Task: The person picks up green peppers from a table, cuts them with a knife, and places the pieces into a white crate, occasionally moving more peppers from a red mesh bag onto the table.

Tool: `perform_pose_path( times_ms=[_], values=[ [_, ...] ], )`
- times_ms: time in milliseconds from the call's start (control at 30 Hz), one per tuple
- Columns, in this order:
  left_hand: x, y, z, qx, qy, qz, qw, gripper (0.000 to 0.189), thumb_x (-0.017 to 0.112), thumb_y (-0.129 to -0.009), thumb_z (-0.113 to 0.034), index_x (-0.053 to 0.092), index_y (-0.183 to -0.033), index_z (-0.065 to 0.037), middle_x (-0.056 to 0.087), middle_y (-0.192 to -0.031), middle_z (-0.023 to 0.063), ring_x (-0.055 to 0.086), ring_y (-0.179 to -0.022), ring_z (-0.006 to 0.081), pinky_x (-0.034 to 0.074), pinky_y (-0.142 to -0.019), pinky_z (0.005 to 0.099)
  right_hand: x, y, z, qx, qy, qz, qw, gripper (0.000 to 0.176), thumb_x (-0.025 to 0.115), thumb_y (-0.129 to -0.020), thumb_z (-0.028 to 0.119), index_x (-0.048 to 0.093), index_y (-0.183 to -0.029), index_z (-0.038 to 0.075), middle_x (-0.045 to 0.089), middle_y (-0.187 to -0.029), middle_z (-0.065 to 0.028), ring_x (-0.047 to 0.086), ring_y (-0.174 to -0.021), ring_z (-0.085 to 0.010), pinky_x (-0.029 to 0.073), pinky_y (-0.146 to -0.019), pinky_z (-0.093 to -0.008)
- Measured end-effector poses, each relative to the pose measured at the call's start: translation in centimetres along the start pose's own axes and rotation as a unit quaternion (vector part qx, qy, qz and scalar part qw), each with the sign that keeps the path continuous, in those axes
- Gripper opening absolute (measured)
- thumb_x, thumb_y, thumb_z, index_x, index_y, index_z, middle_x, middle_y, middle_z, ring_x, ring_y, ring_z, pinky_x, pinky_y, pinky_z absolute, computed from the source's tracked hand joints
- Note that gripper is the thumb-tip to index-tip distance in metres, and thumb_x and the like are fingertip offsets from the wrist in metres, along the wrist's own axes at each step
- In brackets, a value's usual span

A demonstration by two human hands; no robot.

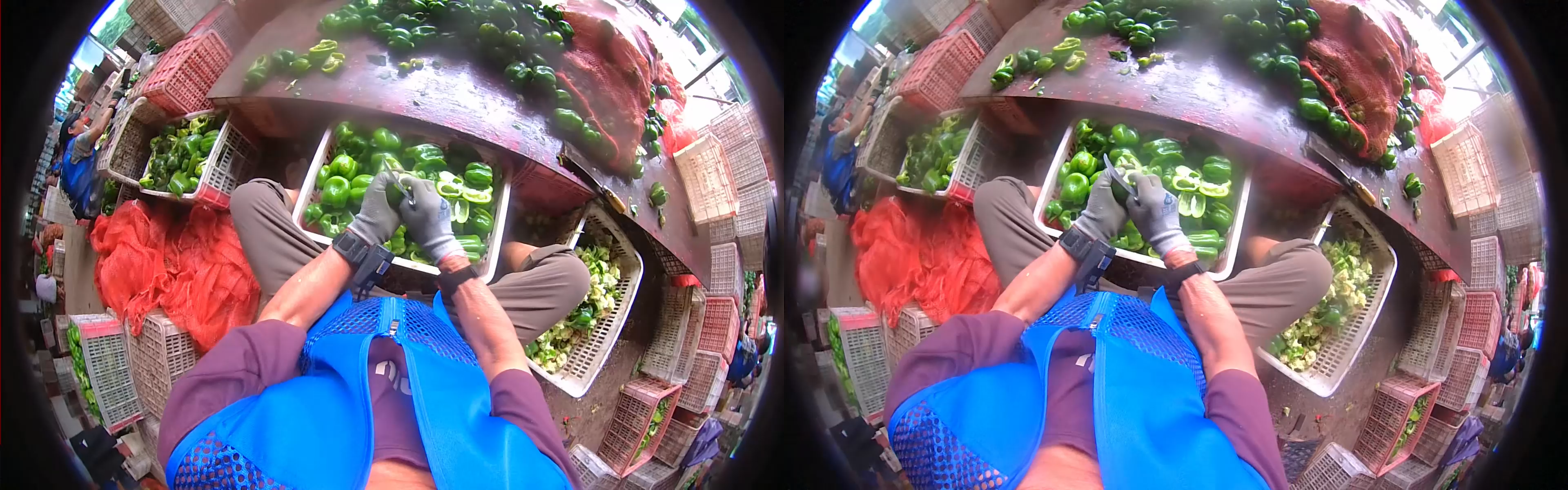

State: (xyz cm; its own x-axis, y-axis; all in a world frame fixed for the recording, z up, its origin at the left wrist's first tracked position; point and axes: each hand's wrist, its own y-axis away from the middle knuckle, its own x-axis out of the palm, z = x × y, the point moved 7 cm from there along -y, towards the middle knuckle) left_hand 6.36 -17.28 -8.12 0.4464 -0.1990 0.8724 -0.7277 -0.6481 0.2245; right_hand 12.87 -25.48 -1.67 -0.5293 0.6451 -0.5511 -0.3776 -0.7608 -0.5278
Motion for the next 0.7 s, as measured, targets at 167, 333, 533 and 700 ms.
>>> perform_pose_path(
  times_ms=[167,333,533,700],
  values=[
    [-1.4,0.0,0.7,0.012,-0.064,-0.051,0.997,0.028,0.056,-0.084,-0.016,0.062,-0.111,-0.008,0.067,-0.102,0.0045,0.065,-0.096,0.0186,0.053,-0.088,0.0378,1.4,-0.8,-3.7,0.255,-0.064,-0.041,0.964,0.016,0.062,-0.091,0.021,0.062,-0.100,0.007,0.067,-0.084,-0.0210,0.066,-0.080,-0.0400,0.052,-0.070,-0.0457],
    [-1.1,-0.3,0.1,-0.085,-0.008,0.012,0.996,0.037,0.056,-0.086,-0.013,0.060,-0.121,-0.006,0.068,-0.114,0.0106,0.066,-0.106,0.0243,0.056,-0.092,0.0400,0.9,0.2,-7.1,0.420,-0.393,0.000,0.818,0.016,0.066,-0.093,0.023,0.062,-0.098,0.008,0.055,-0.070,0.0047,0.047,-0.056,-0.0062,0.039,-0.049,-0.0244],
    [0.7,-0.9,-5.0,-0.005,-0.149,0.012,0.989,0.037,0.060,-0.084,-0.011,0.058,-0.121,-0.005,0.066,-0.108,0.0092,0.065,-0.098,0.0210,0.056,-0.087,0.0366,-18.1,0.3,-8.2,0.335,-0.240,-0.181,0.893,0.020,0.070,-0.093,0.017,0.065,-0.109,0.005,0.062,-0.074,0.0018,0.050,-0.057,-0.0019,0.037,-0.047,-0.0189],
    [0.1,-4.0,-10.5,0.287,-0.708,-0.070,0.642,0.051,0.068,-0.080,-0.017,0.055,-0.127,-0.004,0.062,-0.119,0.0155,0.061,-0.108,0.0294,0.049,-0.095,0.0372,-33.8,9.0,-12.1,0.321,0.338,-0.161,0.870,0.032,0.065,-0.091,0.023,0.063,-0.119,0.009,0.071,-0.096,-0.0188,0.071,-0.084,-0.0323,0.054,-0.075,-0.0425]
  ],
)
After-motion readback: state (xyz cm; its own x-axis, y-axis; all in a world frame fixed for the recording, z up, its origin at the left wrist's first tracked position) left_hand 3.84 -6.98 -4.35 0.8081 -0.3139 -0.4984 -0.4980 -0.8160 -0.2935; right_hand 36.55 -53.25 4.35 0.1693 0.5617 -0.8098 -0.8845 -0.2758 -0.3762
